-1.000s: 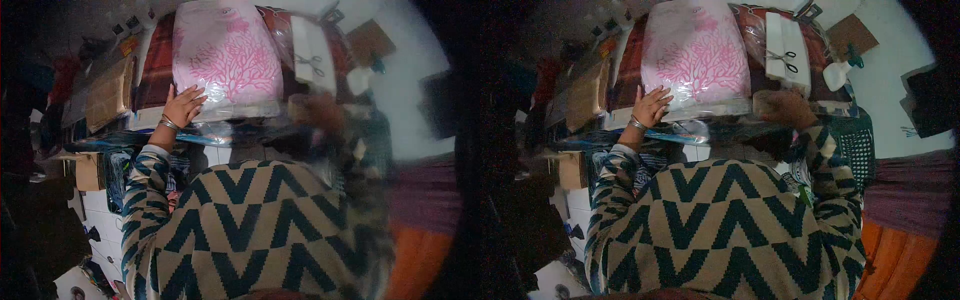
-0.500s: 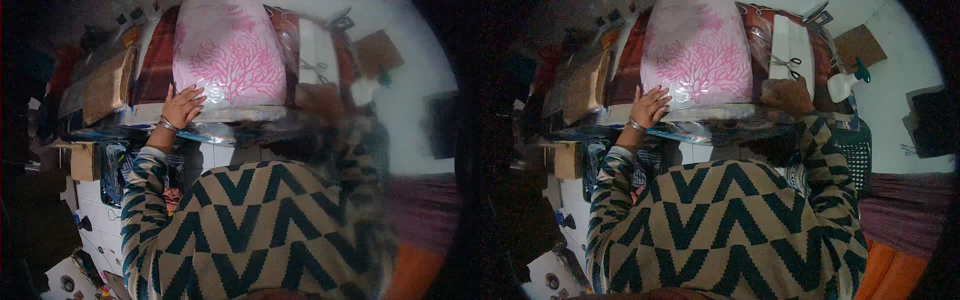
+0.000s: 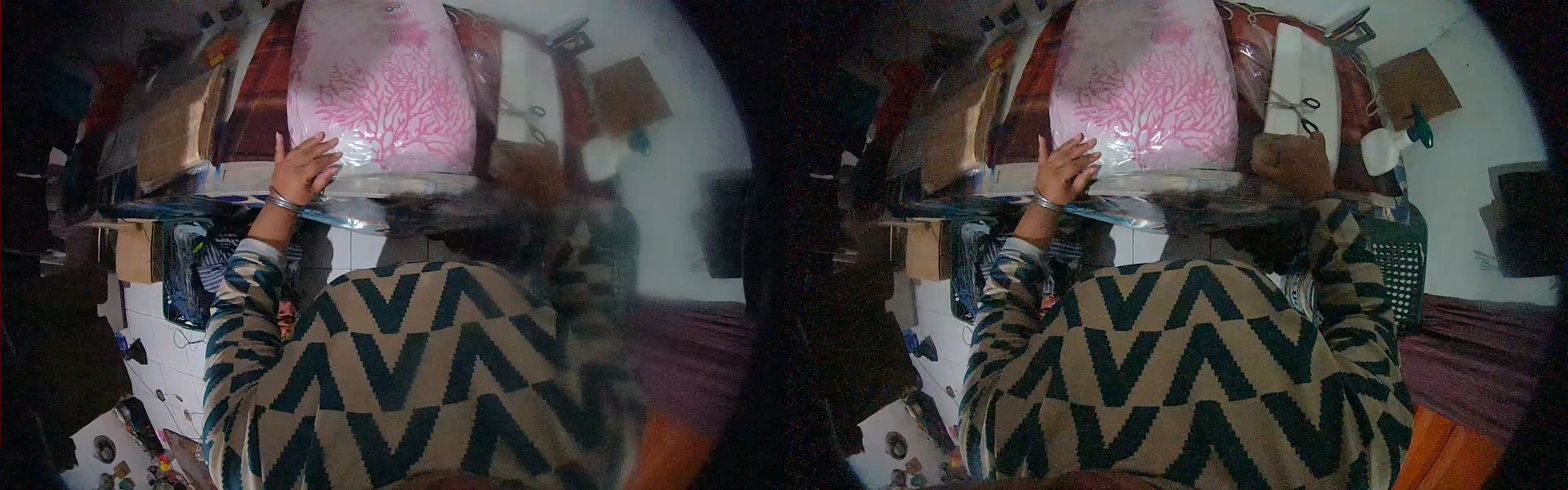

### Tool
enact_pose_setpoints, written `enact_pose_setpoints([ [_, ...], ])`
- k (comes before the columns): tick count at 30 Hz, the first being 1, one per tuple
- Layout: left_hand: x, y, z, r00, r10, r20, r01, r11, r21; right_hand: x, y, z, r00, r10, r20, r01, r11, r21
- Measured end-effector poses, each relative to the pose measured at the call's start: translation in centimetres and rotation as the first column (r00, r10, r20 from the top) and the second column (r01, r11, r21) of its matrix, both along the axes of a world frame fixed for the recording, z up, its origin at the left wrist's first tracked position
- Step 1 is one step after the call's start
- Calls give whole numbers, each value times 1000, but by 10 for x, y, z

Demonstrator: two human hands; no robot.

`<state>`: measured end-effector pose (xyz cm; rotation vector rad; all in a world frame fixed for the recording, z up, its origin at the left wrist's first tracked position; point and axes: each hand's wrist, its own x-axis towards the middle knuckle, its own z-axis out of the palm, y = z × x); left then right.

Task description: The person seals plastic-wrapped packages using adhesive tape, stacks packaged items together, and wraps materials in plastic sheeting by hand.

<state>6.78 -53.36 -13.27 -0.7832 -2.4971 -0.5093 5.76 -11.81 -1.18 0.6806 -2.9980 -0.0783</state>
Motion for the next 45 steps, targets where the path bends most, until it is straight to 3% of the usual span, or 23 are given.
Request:
enact_pose_setpoints([
  [1, 0, 1, 1, 1000, 5, -6, -5, 1000, 0, 2, 1, 0, 999, -6, -45, 5, 1000, -21],
  [4, 2, 3, 4, 1000, 15, 22, -16, 1000, 24, -5, -3, -2, 998, 17, 66, -27, 989, 144],
  [6, 0, 3, 2, 1000, 12, -9, -12, 999, 37, -16, -6, -15, 991, -107, 76, 79, 947, 310],
  [7, -1, 3, 1, 999, 12, -42, -10, 999, 51, -17, -6, -15, 991, -109, 75, 81, 947, 310],
  [8, -1, 3, -1, 999, 11, -42, -9, 999, 50, -17, -5, -14, 998, 59, 17, -62, 975, 215],
  [10, 0, 4, 0, 999, 16, -34, -13, 996, 85, -20, -4, -19, 974, 220, -60, -211, 969, 125],
  [13, 1, 7, 2, 999, 44, 8, -45, 994, 101, -37, 5, -52, 995, -74, 73, 52, 962, 270],
  [15, 0, 10, 1, 998, 55, 26, -58, 990, 132, -39, 5, -64, 999, -25, -48, 31, 991, 133],
  [18, -1, 10, -4, 998, 52, 46, -60, 979, 193, -37, 3, -58, 998, 46, -45, -47, 999, -13],
  [22, -1, 13, -5, 997, 46, 59, -59, 970, 236, -16, -21, -16, 998, -63, 21, 58, 984, 171],
  [25, 3, 17, -4, 995, 83, 47, -91, 972, 216, -19, -10, -39, 969, 178, -173, -148, 974, 171],
  [28, 5, 18, -3, 983, 160, 86, -177, 953, 247, -20, -20, -31, 1000, -1, 19, 0, 996, 89],
  [32, 6, 20, -9, 977, 211, 41, -214, 926, 310, -10, -43, 1, 980, -159, 119, 138, 976, 171],
  [34, 9, 31, -9, 934, 357, -33, -350, 927, 136, -15, -38, -13, 972, -190, 136, 159, 965, 208],
  [37, 6, 58, 1, 908, 410, -88, -411, 911, 6, -22, -16, -51, 990, -134, -53, 140, 982, 123],
  [39, 5, 80, 15, 914, 393, -99, -396, 918, -17, -23, -15, -51, 998, -23, -63, 37, 974, 223],
  [41, -2, 95, 17, 956, 275, -103, -287, 948, -137, -22, -20, -42, 1000, -28, -14, 30, 981, 190],
  [42, -4, 101, 16, 957, 271, -102, -283, 950, -134, -20, -23, -38, 997, -66, 41, 60, 990, 127],
  [44, -9, 111, 14, 987, 89, -138, -104, 989, -106, -18, -25, -34, 995, -95, 21, 91, 985, 149],
  [45, -12, 115, 9, 988, 85, -132, -98, 991, -95, -17, -26, -35, 993, -114, -1, 113, 980, 167],
])
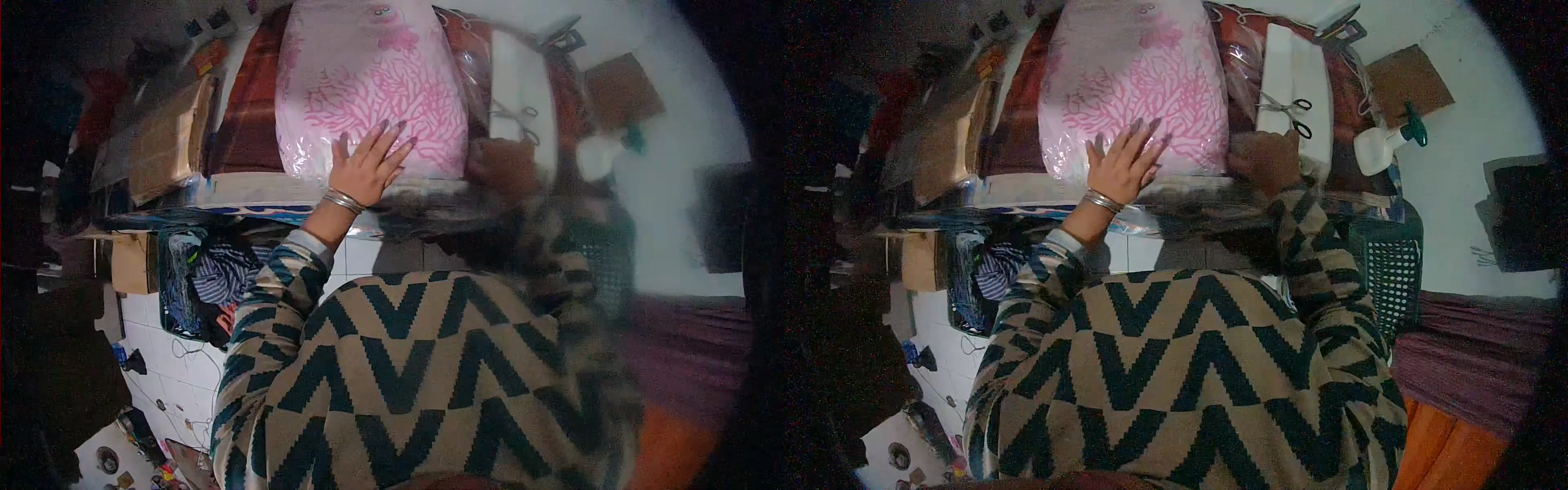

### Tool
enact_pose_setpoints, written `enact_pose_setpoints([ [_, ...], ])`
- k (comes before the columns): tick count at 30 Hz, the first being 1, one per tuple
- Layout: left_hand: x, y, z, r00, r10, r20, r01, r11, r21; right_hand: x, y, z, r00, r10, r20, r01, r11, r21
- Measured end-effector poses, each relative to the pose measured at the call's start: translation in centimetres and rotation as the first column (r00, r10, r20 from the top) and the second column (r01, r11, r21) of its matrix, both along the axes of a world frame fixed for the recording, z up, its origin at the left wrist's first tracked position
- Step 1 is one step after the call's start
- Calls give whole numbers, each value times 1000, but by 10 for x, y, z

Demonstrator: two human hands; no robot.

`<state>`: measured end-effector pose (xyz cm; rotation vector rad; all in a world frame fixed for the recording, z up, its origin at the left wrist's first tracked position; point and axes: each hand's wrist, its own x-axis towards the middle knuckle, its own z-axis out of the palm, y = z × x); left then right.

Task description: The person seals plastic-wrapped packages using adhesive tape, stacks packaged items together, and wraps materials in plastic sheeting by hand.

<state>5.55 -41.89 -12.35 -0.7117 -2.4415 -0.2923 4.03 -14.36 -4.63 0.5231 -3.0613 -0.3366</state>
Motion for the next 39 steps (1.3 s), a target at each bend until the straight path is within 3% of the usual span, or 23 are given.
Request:
enact_pose_setpoints([
  [3, -6, 7, -13, 978, -49, -204, 44, 999, -27, 4, -5, 2, 999, -29, -27, 30, 999, 13],
  [6, -7, 7, -12, 990, -32, -136, 21, 996, -81, 16, -17, 27, 1000, -26, 0, 26, 999, 20],
  [10, -10, 2, -26, 984, 5, -179, -16, 998, -57, 11, -9, 12, 998, 31, -60, -26, 997, 78],
  [11, -9, -2, -27, 982, 21, -186, -32, 998, -61, 8, -6, 11, 1000, 1, 28, -2, 1000, 28],
  [13, -1, -20, -23, 989, 146, 36, -142, 984, -111, 5, -2, 10, 993, -20, 114, 23, 999, -25],
  [14, 3, -31, -20, 988, 154, 31, -150, 982, -115, 5, 1, 5, 998, 19, 55, -20, 1000, 5],
  [15, 7, -45, -16, 962, 266, 58, -251, 949, -188, 6, 5, 1, 998, 58, 0, -58, 997, 40],
  [17, 13, -78, -20, 920, 383, 78, -352, 898, -264, 6, 11, -8, 995, 95, -45, -96, 995, -29],
  [19, 12, -114, -34, 910, 407, -81, -413, 905, -101, 4, 13, -9, 987, 133, -93, -142, 985, -95],
  [20, 13, -128, -40, 906, 416, -83, -423, 901, -100, 5, 13, -6, 987, 147, -59, -152, 982, -115],
  [22, 12, -150, -51, 886, 446, -127, -442, 895, 58, 5, 10, -4, 986, 166, -26, -168, 977, -129],
  [24, 13, -151, -55, 872, 472, -128, -472, 881, 33, 3, 5, -7, 995, 99, -18, -100, 995, -28],
  [26, 25, -114, -35, 921, 376, -102, -378, 926, -1, 1, 2, -2, 997, 71, 41, -72, 997, 32],
  [27, 29, -95, -22, 942, 335, 4, -334, 941, -55, 0, 1, -1, 994, 34, 103, -44, 995, 93],
  [29, 18, -61, -22, 968, 240, 68, -231, 965, -127, 2, 1, -1, 995, 58, 75, -64, 996, 70],
  [31, 2, -29, -28, 994, 108, -29, -111, 983, -144, 2, 1, -4, 997, 73, 35, -75, 996, 50],
  [32, -5, -14, -29, 994, 104, -33, -108, 985, -136, -1, 1, -10, 999, 49, 12, -50, 990, 128],
  [34, -12, 14, -24, 995, -79, -62, 70, 989, -129, 0, 2, -14, 1000, 16, -8, -14, 976, 215],
  [36, -20, 35, -34, 980, -132, -150, 111, 983, -143, 4, -1, -12, 976, 193, -102, -196, 980, -24],
  [37, -22, 44, -36, 954, -178, -242, 139, 976, -171, 5, -4, -11, 977, 189, -99, -192, 981, -20],
  [39, -22, 63, -36, 957, -167, -239, 137, 981, -138, 5, -10, -9, 991, 122, -50, -115, 986, 117],
])
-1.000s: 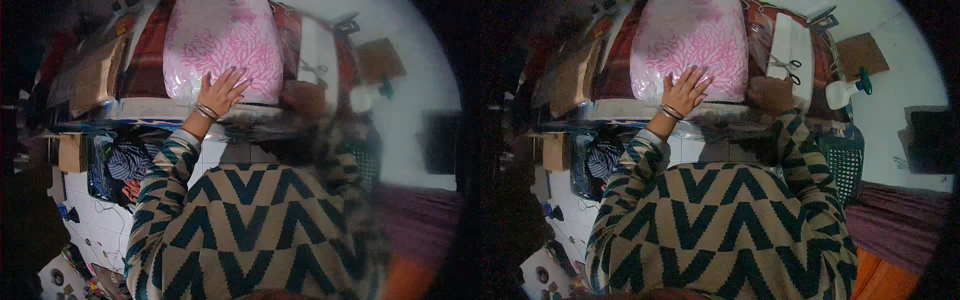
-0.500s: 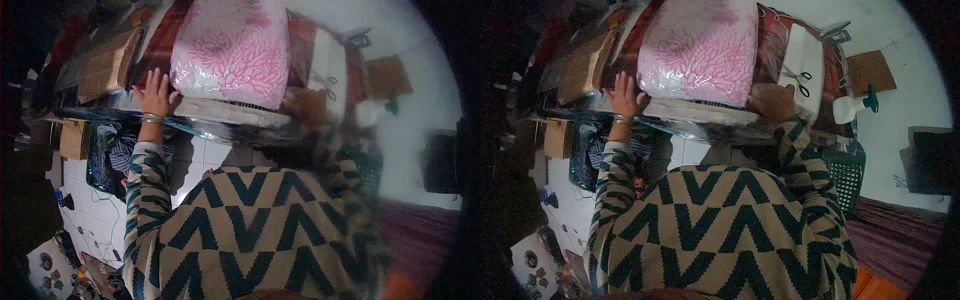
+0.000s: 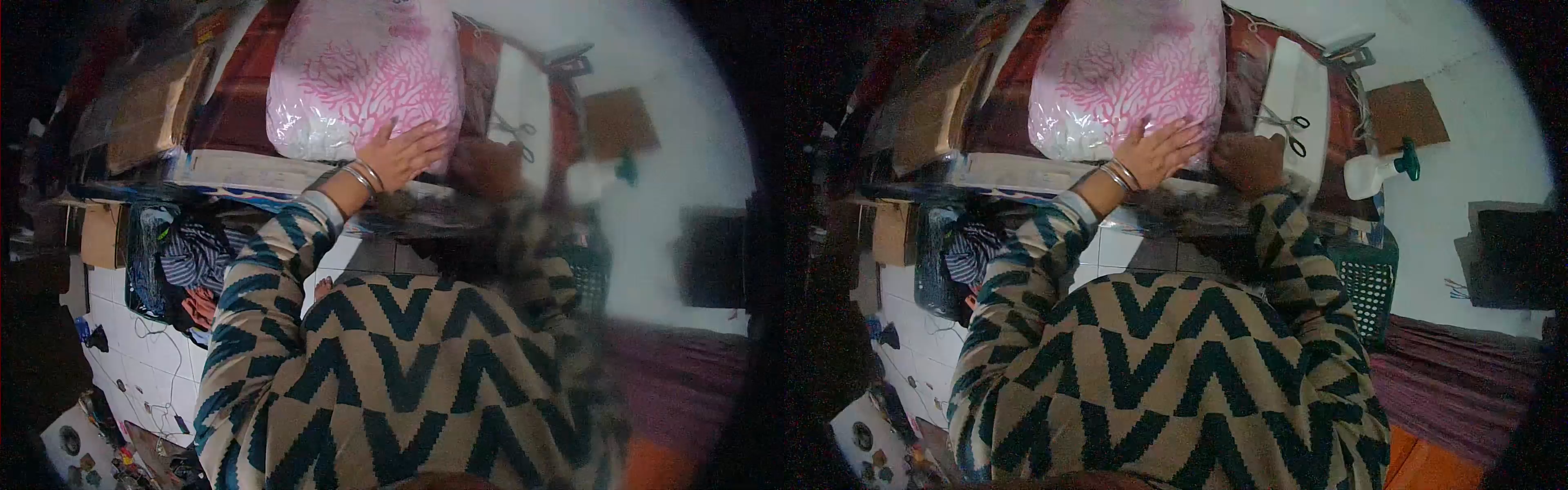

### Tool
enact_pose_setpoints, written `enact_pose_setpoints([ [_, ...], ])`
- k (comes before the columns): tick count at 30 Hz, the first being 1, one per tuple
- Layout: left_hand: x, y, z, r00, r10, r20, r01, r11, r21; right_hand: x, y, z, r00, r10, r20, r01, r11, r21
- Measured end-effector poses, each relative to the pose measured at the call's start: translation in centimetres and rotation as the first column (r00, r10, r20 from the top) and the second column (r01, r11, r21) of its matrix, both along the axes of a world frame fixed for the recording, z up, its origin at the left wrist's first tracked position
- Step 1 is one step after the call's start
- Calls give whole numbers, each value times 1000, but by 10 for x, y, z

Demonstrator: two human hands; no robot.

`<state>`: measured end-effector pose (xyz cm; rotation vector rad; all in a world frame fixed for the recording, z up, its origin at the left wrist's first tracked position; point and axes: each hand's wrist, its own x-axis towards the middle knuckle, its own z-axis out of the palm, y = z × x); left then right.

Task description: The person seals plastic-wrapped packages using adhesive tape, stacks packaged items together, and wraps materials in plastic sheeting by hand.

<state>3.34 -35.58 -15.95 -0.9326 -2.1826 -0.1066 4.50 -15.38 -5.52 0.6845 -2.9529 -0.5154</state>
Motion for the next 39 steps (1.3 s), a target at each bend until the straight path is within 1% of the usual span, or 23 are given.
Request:
enact_pose_setpoints([
  [1, 2, 10, 8, 1000, 7, 6, -7, 1000, 28, 0, 1, -1, 999, -33, 9, 33, 999, 38],
  [2, 2, 18, 16, 994, -3, 111, -3, 999, 49, -2, 1, -3, 999, -51, 11, 50, 998, 46],
  [3, 2, 27, 25, 994, -16, 109, 11, 999, 46, -2, 2, -4, 998, -64, 10, 64, 997, 38],
  [5, 3, 42, 36, 969, 67, 237, -73, 997, 17, -3, 5, -5, 997, -77, 6, 77, 997, -8],
  [6, 2, 46, 35, 971, 51, 235, -55, 998, 10, -2, 6, -6, 997, -82, 8, 82, 996, -32],
  [8, -2, 49, 34, 979, 13, 203, -48, 985, 167, -8, 12, -8, 996, -86, 16, 87, 993, -77],
  [9, -10, 50, 28, 979, 11, 205, -39, 990, 135, -15, 17, -16, 997, -80, 20, 82, 988, -128],
  [11, 0, 50, 42, 956, 103, 273, -132, 987, 88, -15, 27, -20, 999, -34, 15, 36, 976, -213],
  [12, 0, 53, 42, 952, 136, 275, -160, 985, 66, -15, 31, -20, 1000, 29, 1, -27, 959, -281],
  [13, 1, 57, 42, 953, 137, 269, -156, 986, 52, -14, 34, -22, 1000, 26, -3, -25, 955, -296],
  [15, 2, 64, 43, 940, 170, 295, -211, 971, 114, -14, 39, -27, 994, 111, -16, -107, 899, -425],
  [19, -4, 68, 41, 947, 149, 285, -183, 978, 97, -22, 48, -36, 983, 184, 28, -152, 879, -453],
  [21, -5, 70, 37, 946, 222, 235, -241, 969, 53, -24, 51, -35, 982, 169, 80, -120, 898, -423],
  [25, -6, 65, 34, 943, 241, 231, -253, 967, 22, -24, 52, -28, 977, 165, 132, -95, 901, -424],
  [27, -7, 58, 31, 948, 210, 241, -206, 978, -42, -23, 50, -29, 963, 164, 213, -53, 894, -445],
  [28, -7, 52, 28, 950, 181, 255, -177, 983, -42, -22, 49, -29, 955, 168, 243, -53, 907, -417],
  [29, -10, 47, 22, 949, 189, 254, -186, 982, -39, -24, 52, -32, 954, 176, 242, -62, 908, -414],
  [31, -17, 34, 8, 982, 113, 148, -98, 990, -104, -29, 57, -44, 921, 312, 232, -188, 880, -436],
  [32, -19, 27, 0, 966, 145, 216, -114, 982, -148, -31, 59, -54, 921, 320, 224, -167, 841, -514],
  [33, -19, 22, -3, 964, 152, 218, -121, 981, -153, -32, 58, -59, 918, 327, 226, -171, 838, -518],
  [35, -18, 13, -5, 960, 139, 244, -92, 976, -197, -37, 52, -63, 891, 411, 192, -254, 803, -539],
  [39, -20, 4, -9, 947, 164, 276, -97, 966, -239, -42, 45, -68, 890, 421, 177, -266, 794, -547],
])
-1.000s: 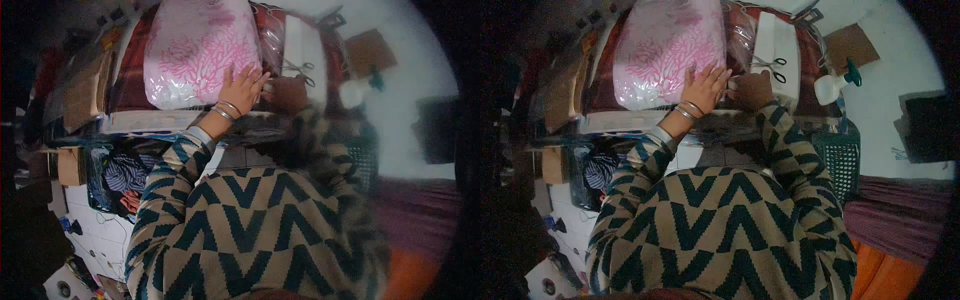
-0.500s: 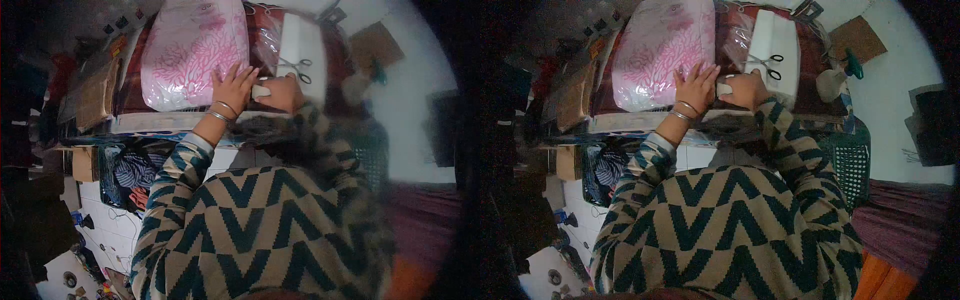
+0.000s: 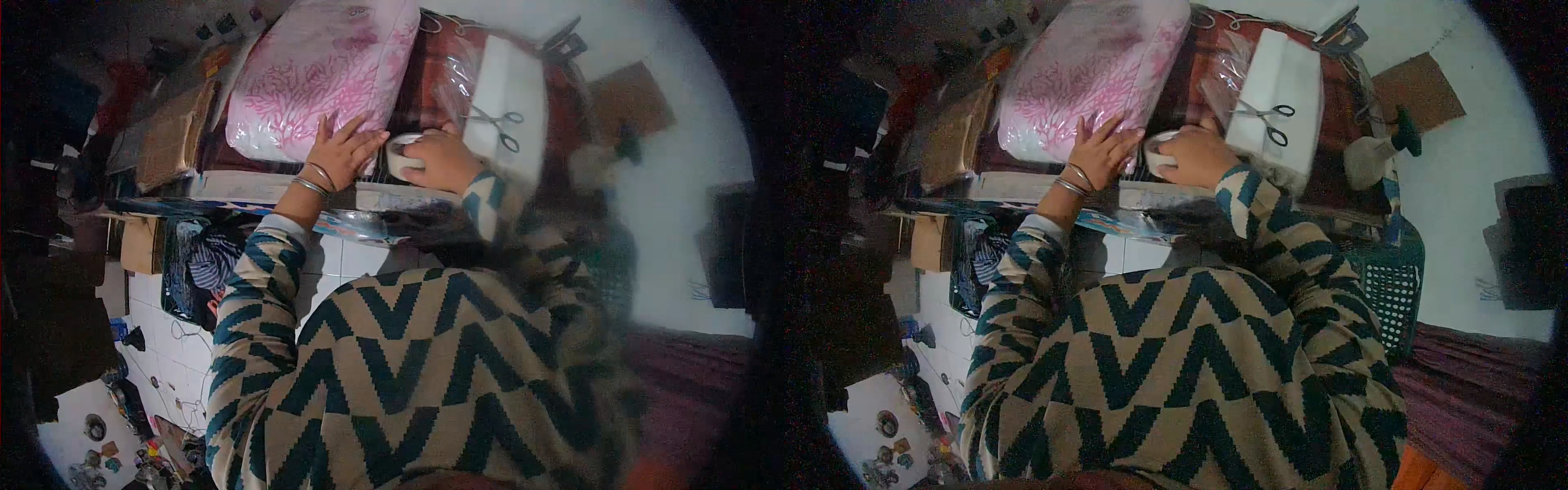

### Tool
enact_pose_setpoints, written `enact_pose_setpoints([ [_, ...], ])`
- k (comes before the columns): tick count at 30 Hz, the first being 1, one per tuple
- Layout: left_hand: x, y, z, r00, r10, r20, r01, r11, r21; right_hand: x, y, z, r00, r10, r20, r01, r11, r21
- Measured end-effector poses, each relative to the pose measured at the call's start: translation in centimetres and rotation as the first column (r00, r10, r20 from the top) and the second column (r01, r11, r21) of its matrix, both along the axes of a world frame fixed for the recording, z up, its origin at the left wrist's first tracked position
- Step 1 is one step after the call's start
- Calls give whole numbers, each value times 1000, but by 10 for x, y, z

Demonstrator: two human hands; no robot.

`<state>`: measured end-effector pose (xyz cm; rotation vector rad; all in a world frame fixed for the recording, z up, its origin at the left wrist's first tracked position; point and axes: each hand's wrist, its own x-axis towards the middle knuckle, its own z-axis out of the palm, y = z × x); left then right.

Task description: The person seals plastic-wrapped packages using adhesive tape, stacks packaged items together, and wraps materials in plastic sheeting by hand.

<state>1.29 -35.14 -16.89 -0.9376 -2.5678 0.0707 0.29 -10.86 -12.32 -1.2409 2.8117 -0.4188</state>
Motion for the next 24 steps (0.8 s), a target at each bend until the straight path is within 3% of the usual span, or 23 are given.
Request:
enact_pose_setpoints([
  [3, 1, 3, -4, 997, -34, -72, 38, 998, 58, -8, 15, -11, 995, -47, -85, 47, 999, -3],
  [5, 3, 7, -4, 995, -57, -82, 63, 995, 81, -1, 20, -8, 994, -68, -91, 79, 990, 118],
  [12, 23, 15, 26, 992, -84, -97, 95, 989, 111, 19, 36, -17, 969, -79, -233, 92, 995, 48],
  [16, 23, -9, 24, 992, 31, -119, -5, 977, 212, 22, 35, -23, 978, -109, -178, 118, 992, 44],
  [18, 19, -26, 6, 940, 314, -130, -255, 904, 342, 21, 36, -25, 977, -116, -177, 126, 991, 45],
  [19, 21, -36, -2, 945, 305, -115, -249, 903, 351, 33, 42, -16, 975, -129, -179, 142, 988, 58],
  [21, 6, -61, -35, 803, 533, -267, -330, 770, 547, 27, 40, -22, 974, -100, -205, 119, 990, 79],
  [22, 3, -59, -35, 788, 558, -258, -343, 747, 569, 26, 39, -25, 974, -98, -206, 112, 992, 58],
  [24, 1, -53, -40, 702, 711, -45, -256, 311, 915, 19, 36, -28, 977, -48, -207, 62, 996, 61],
])
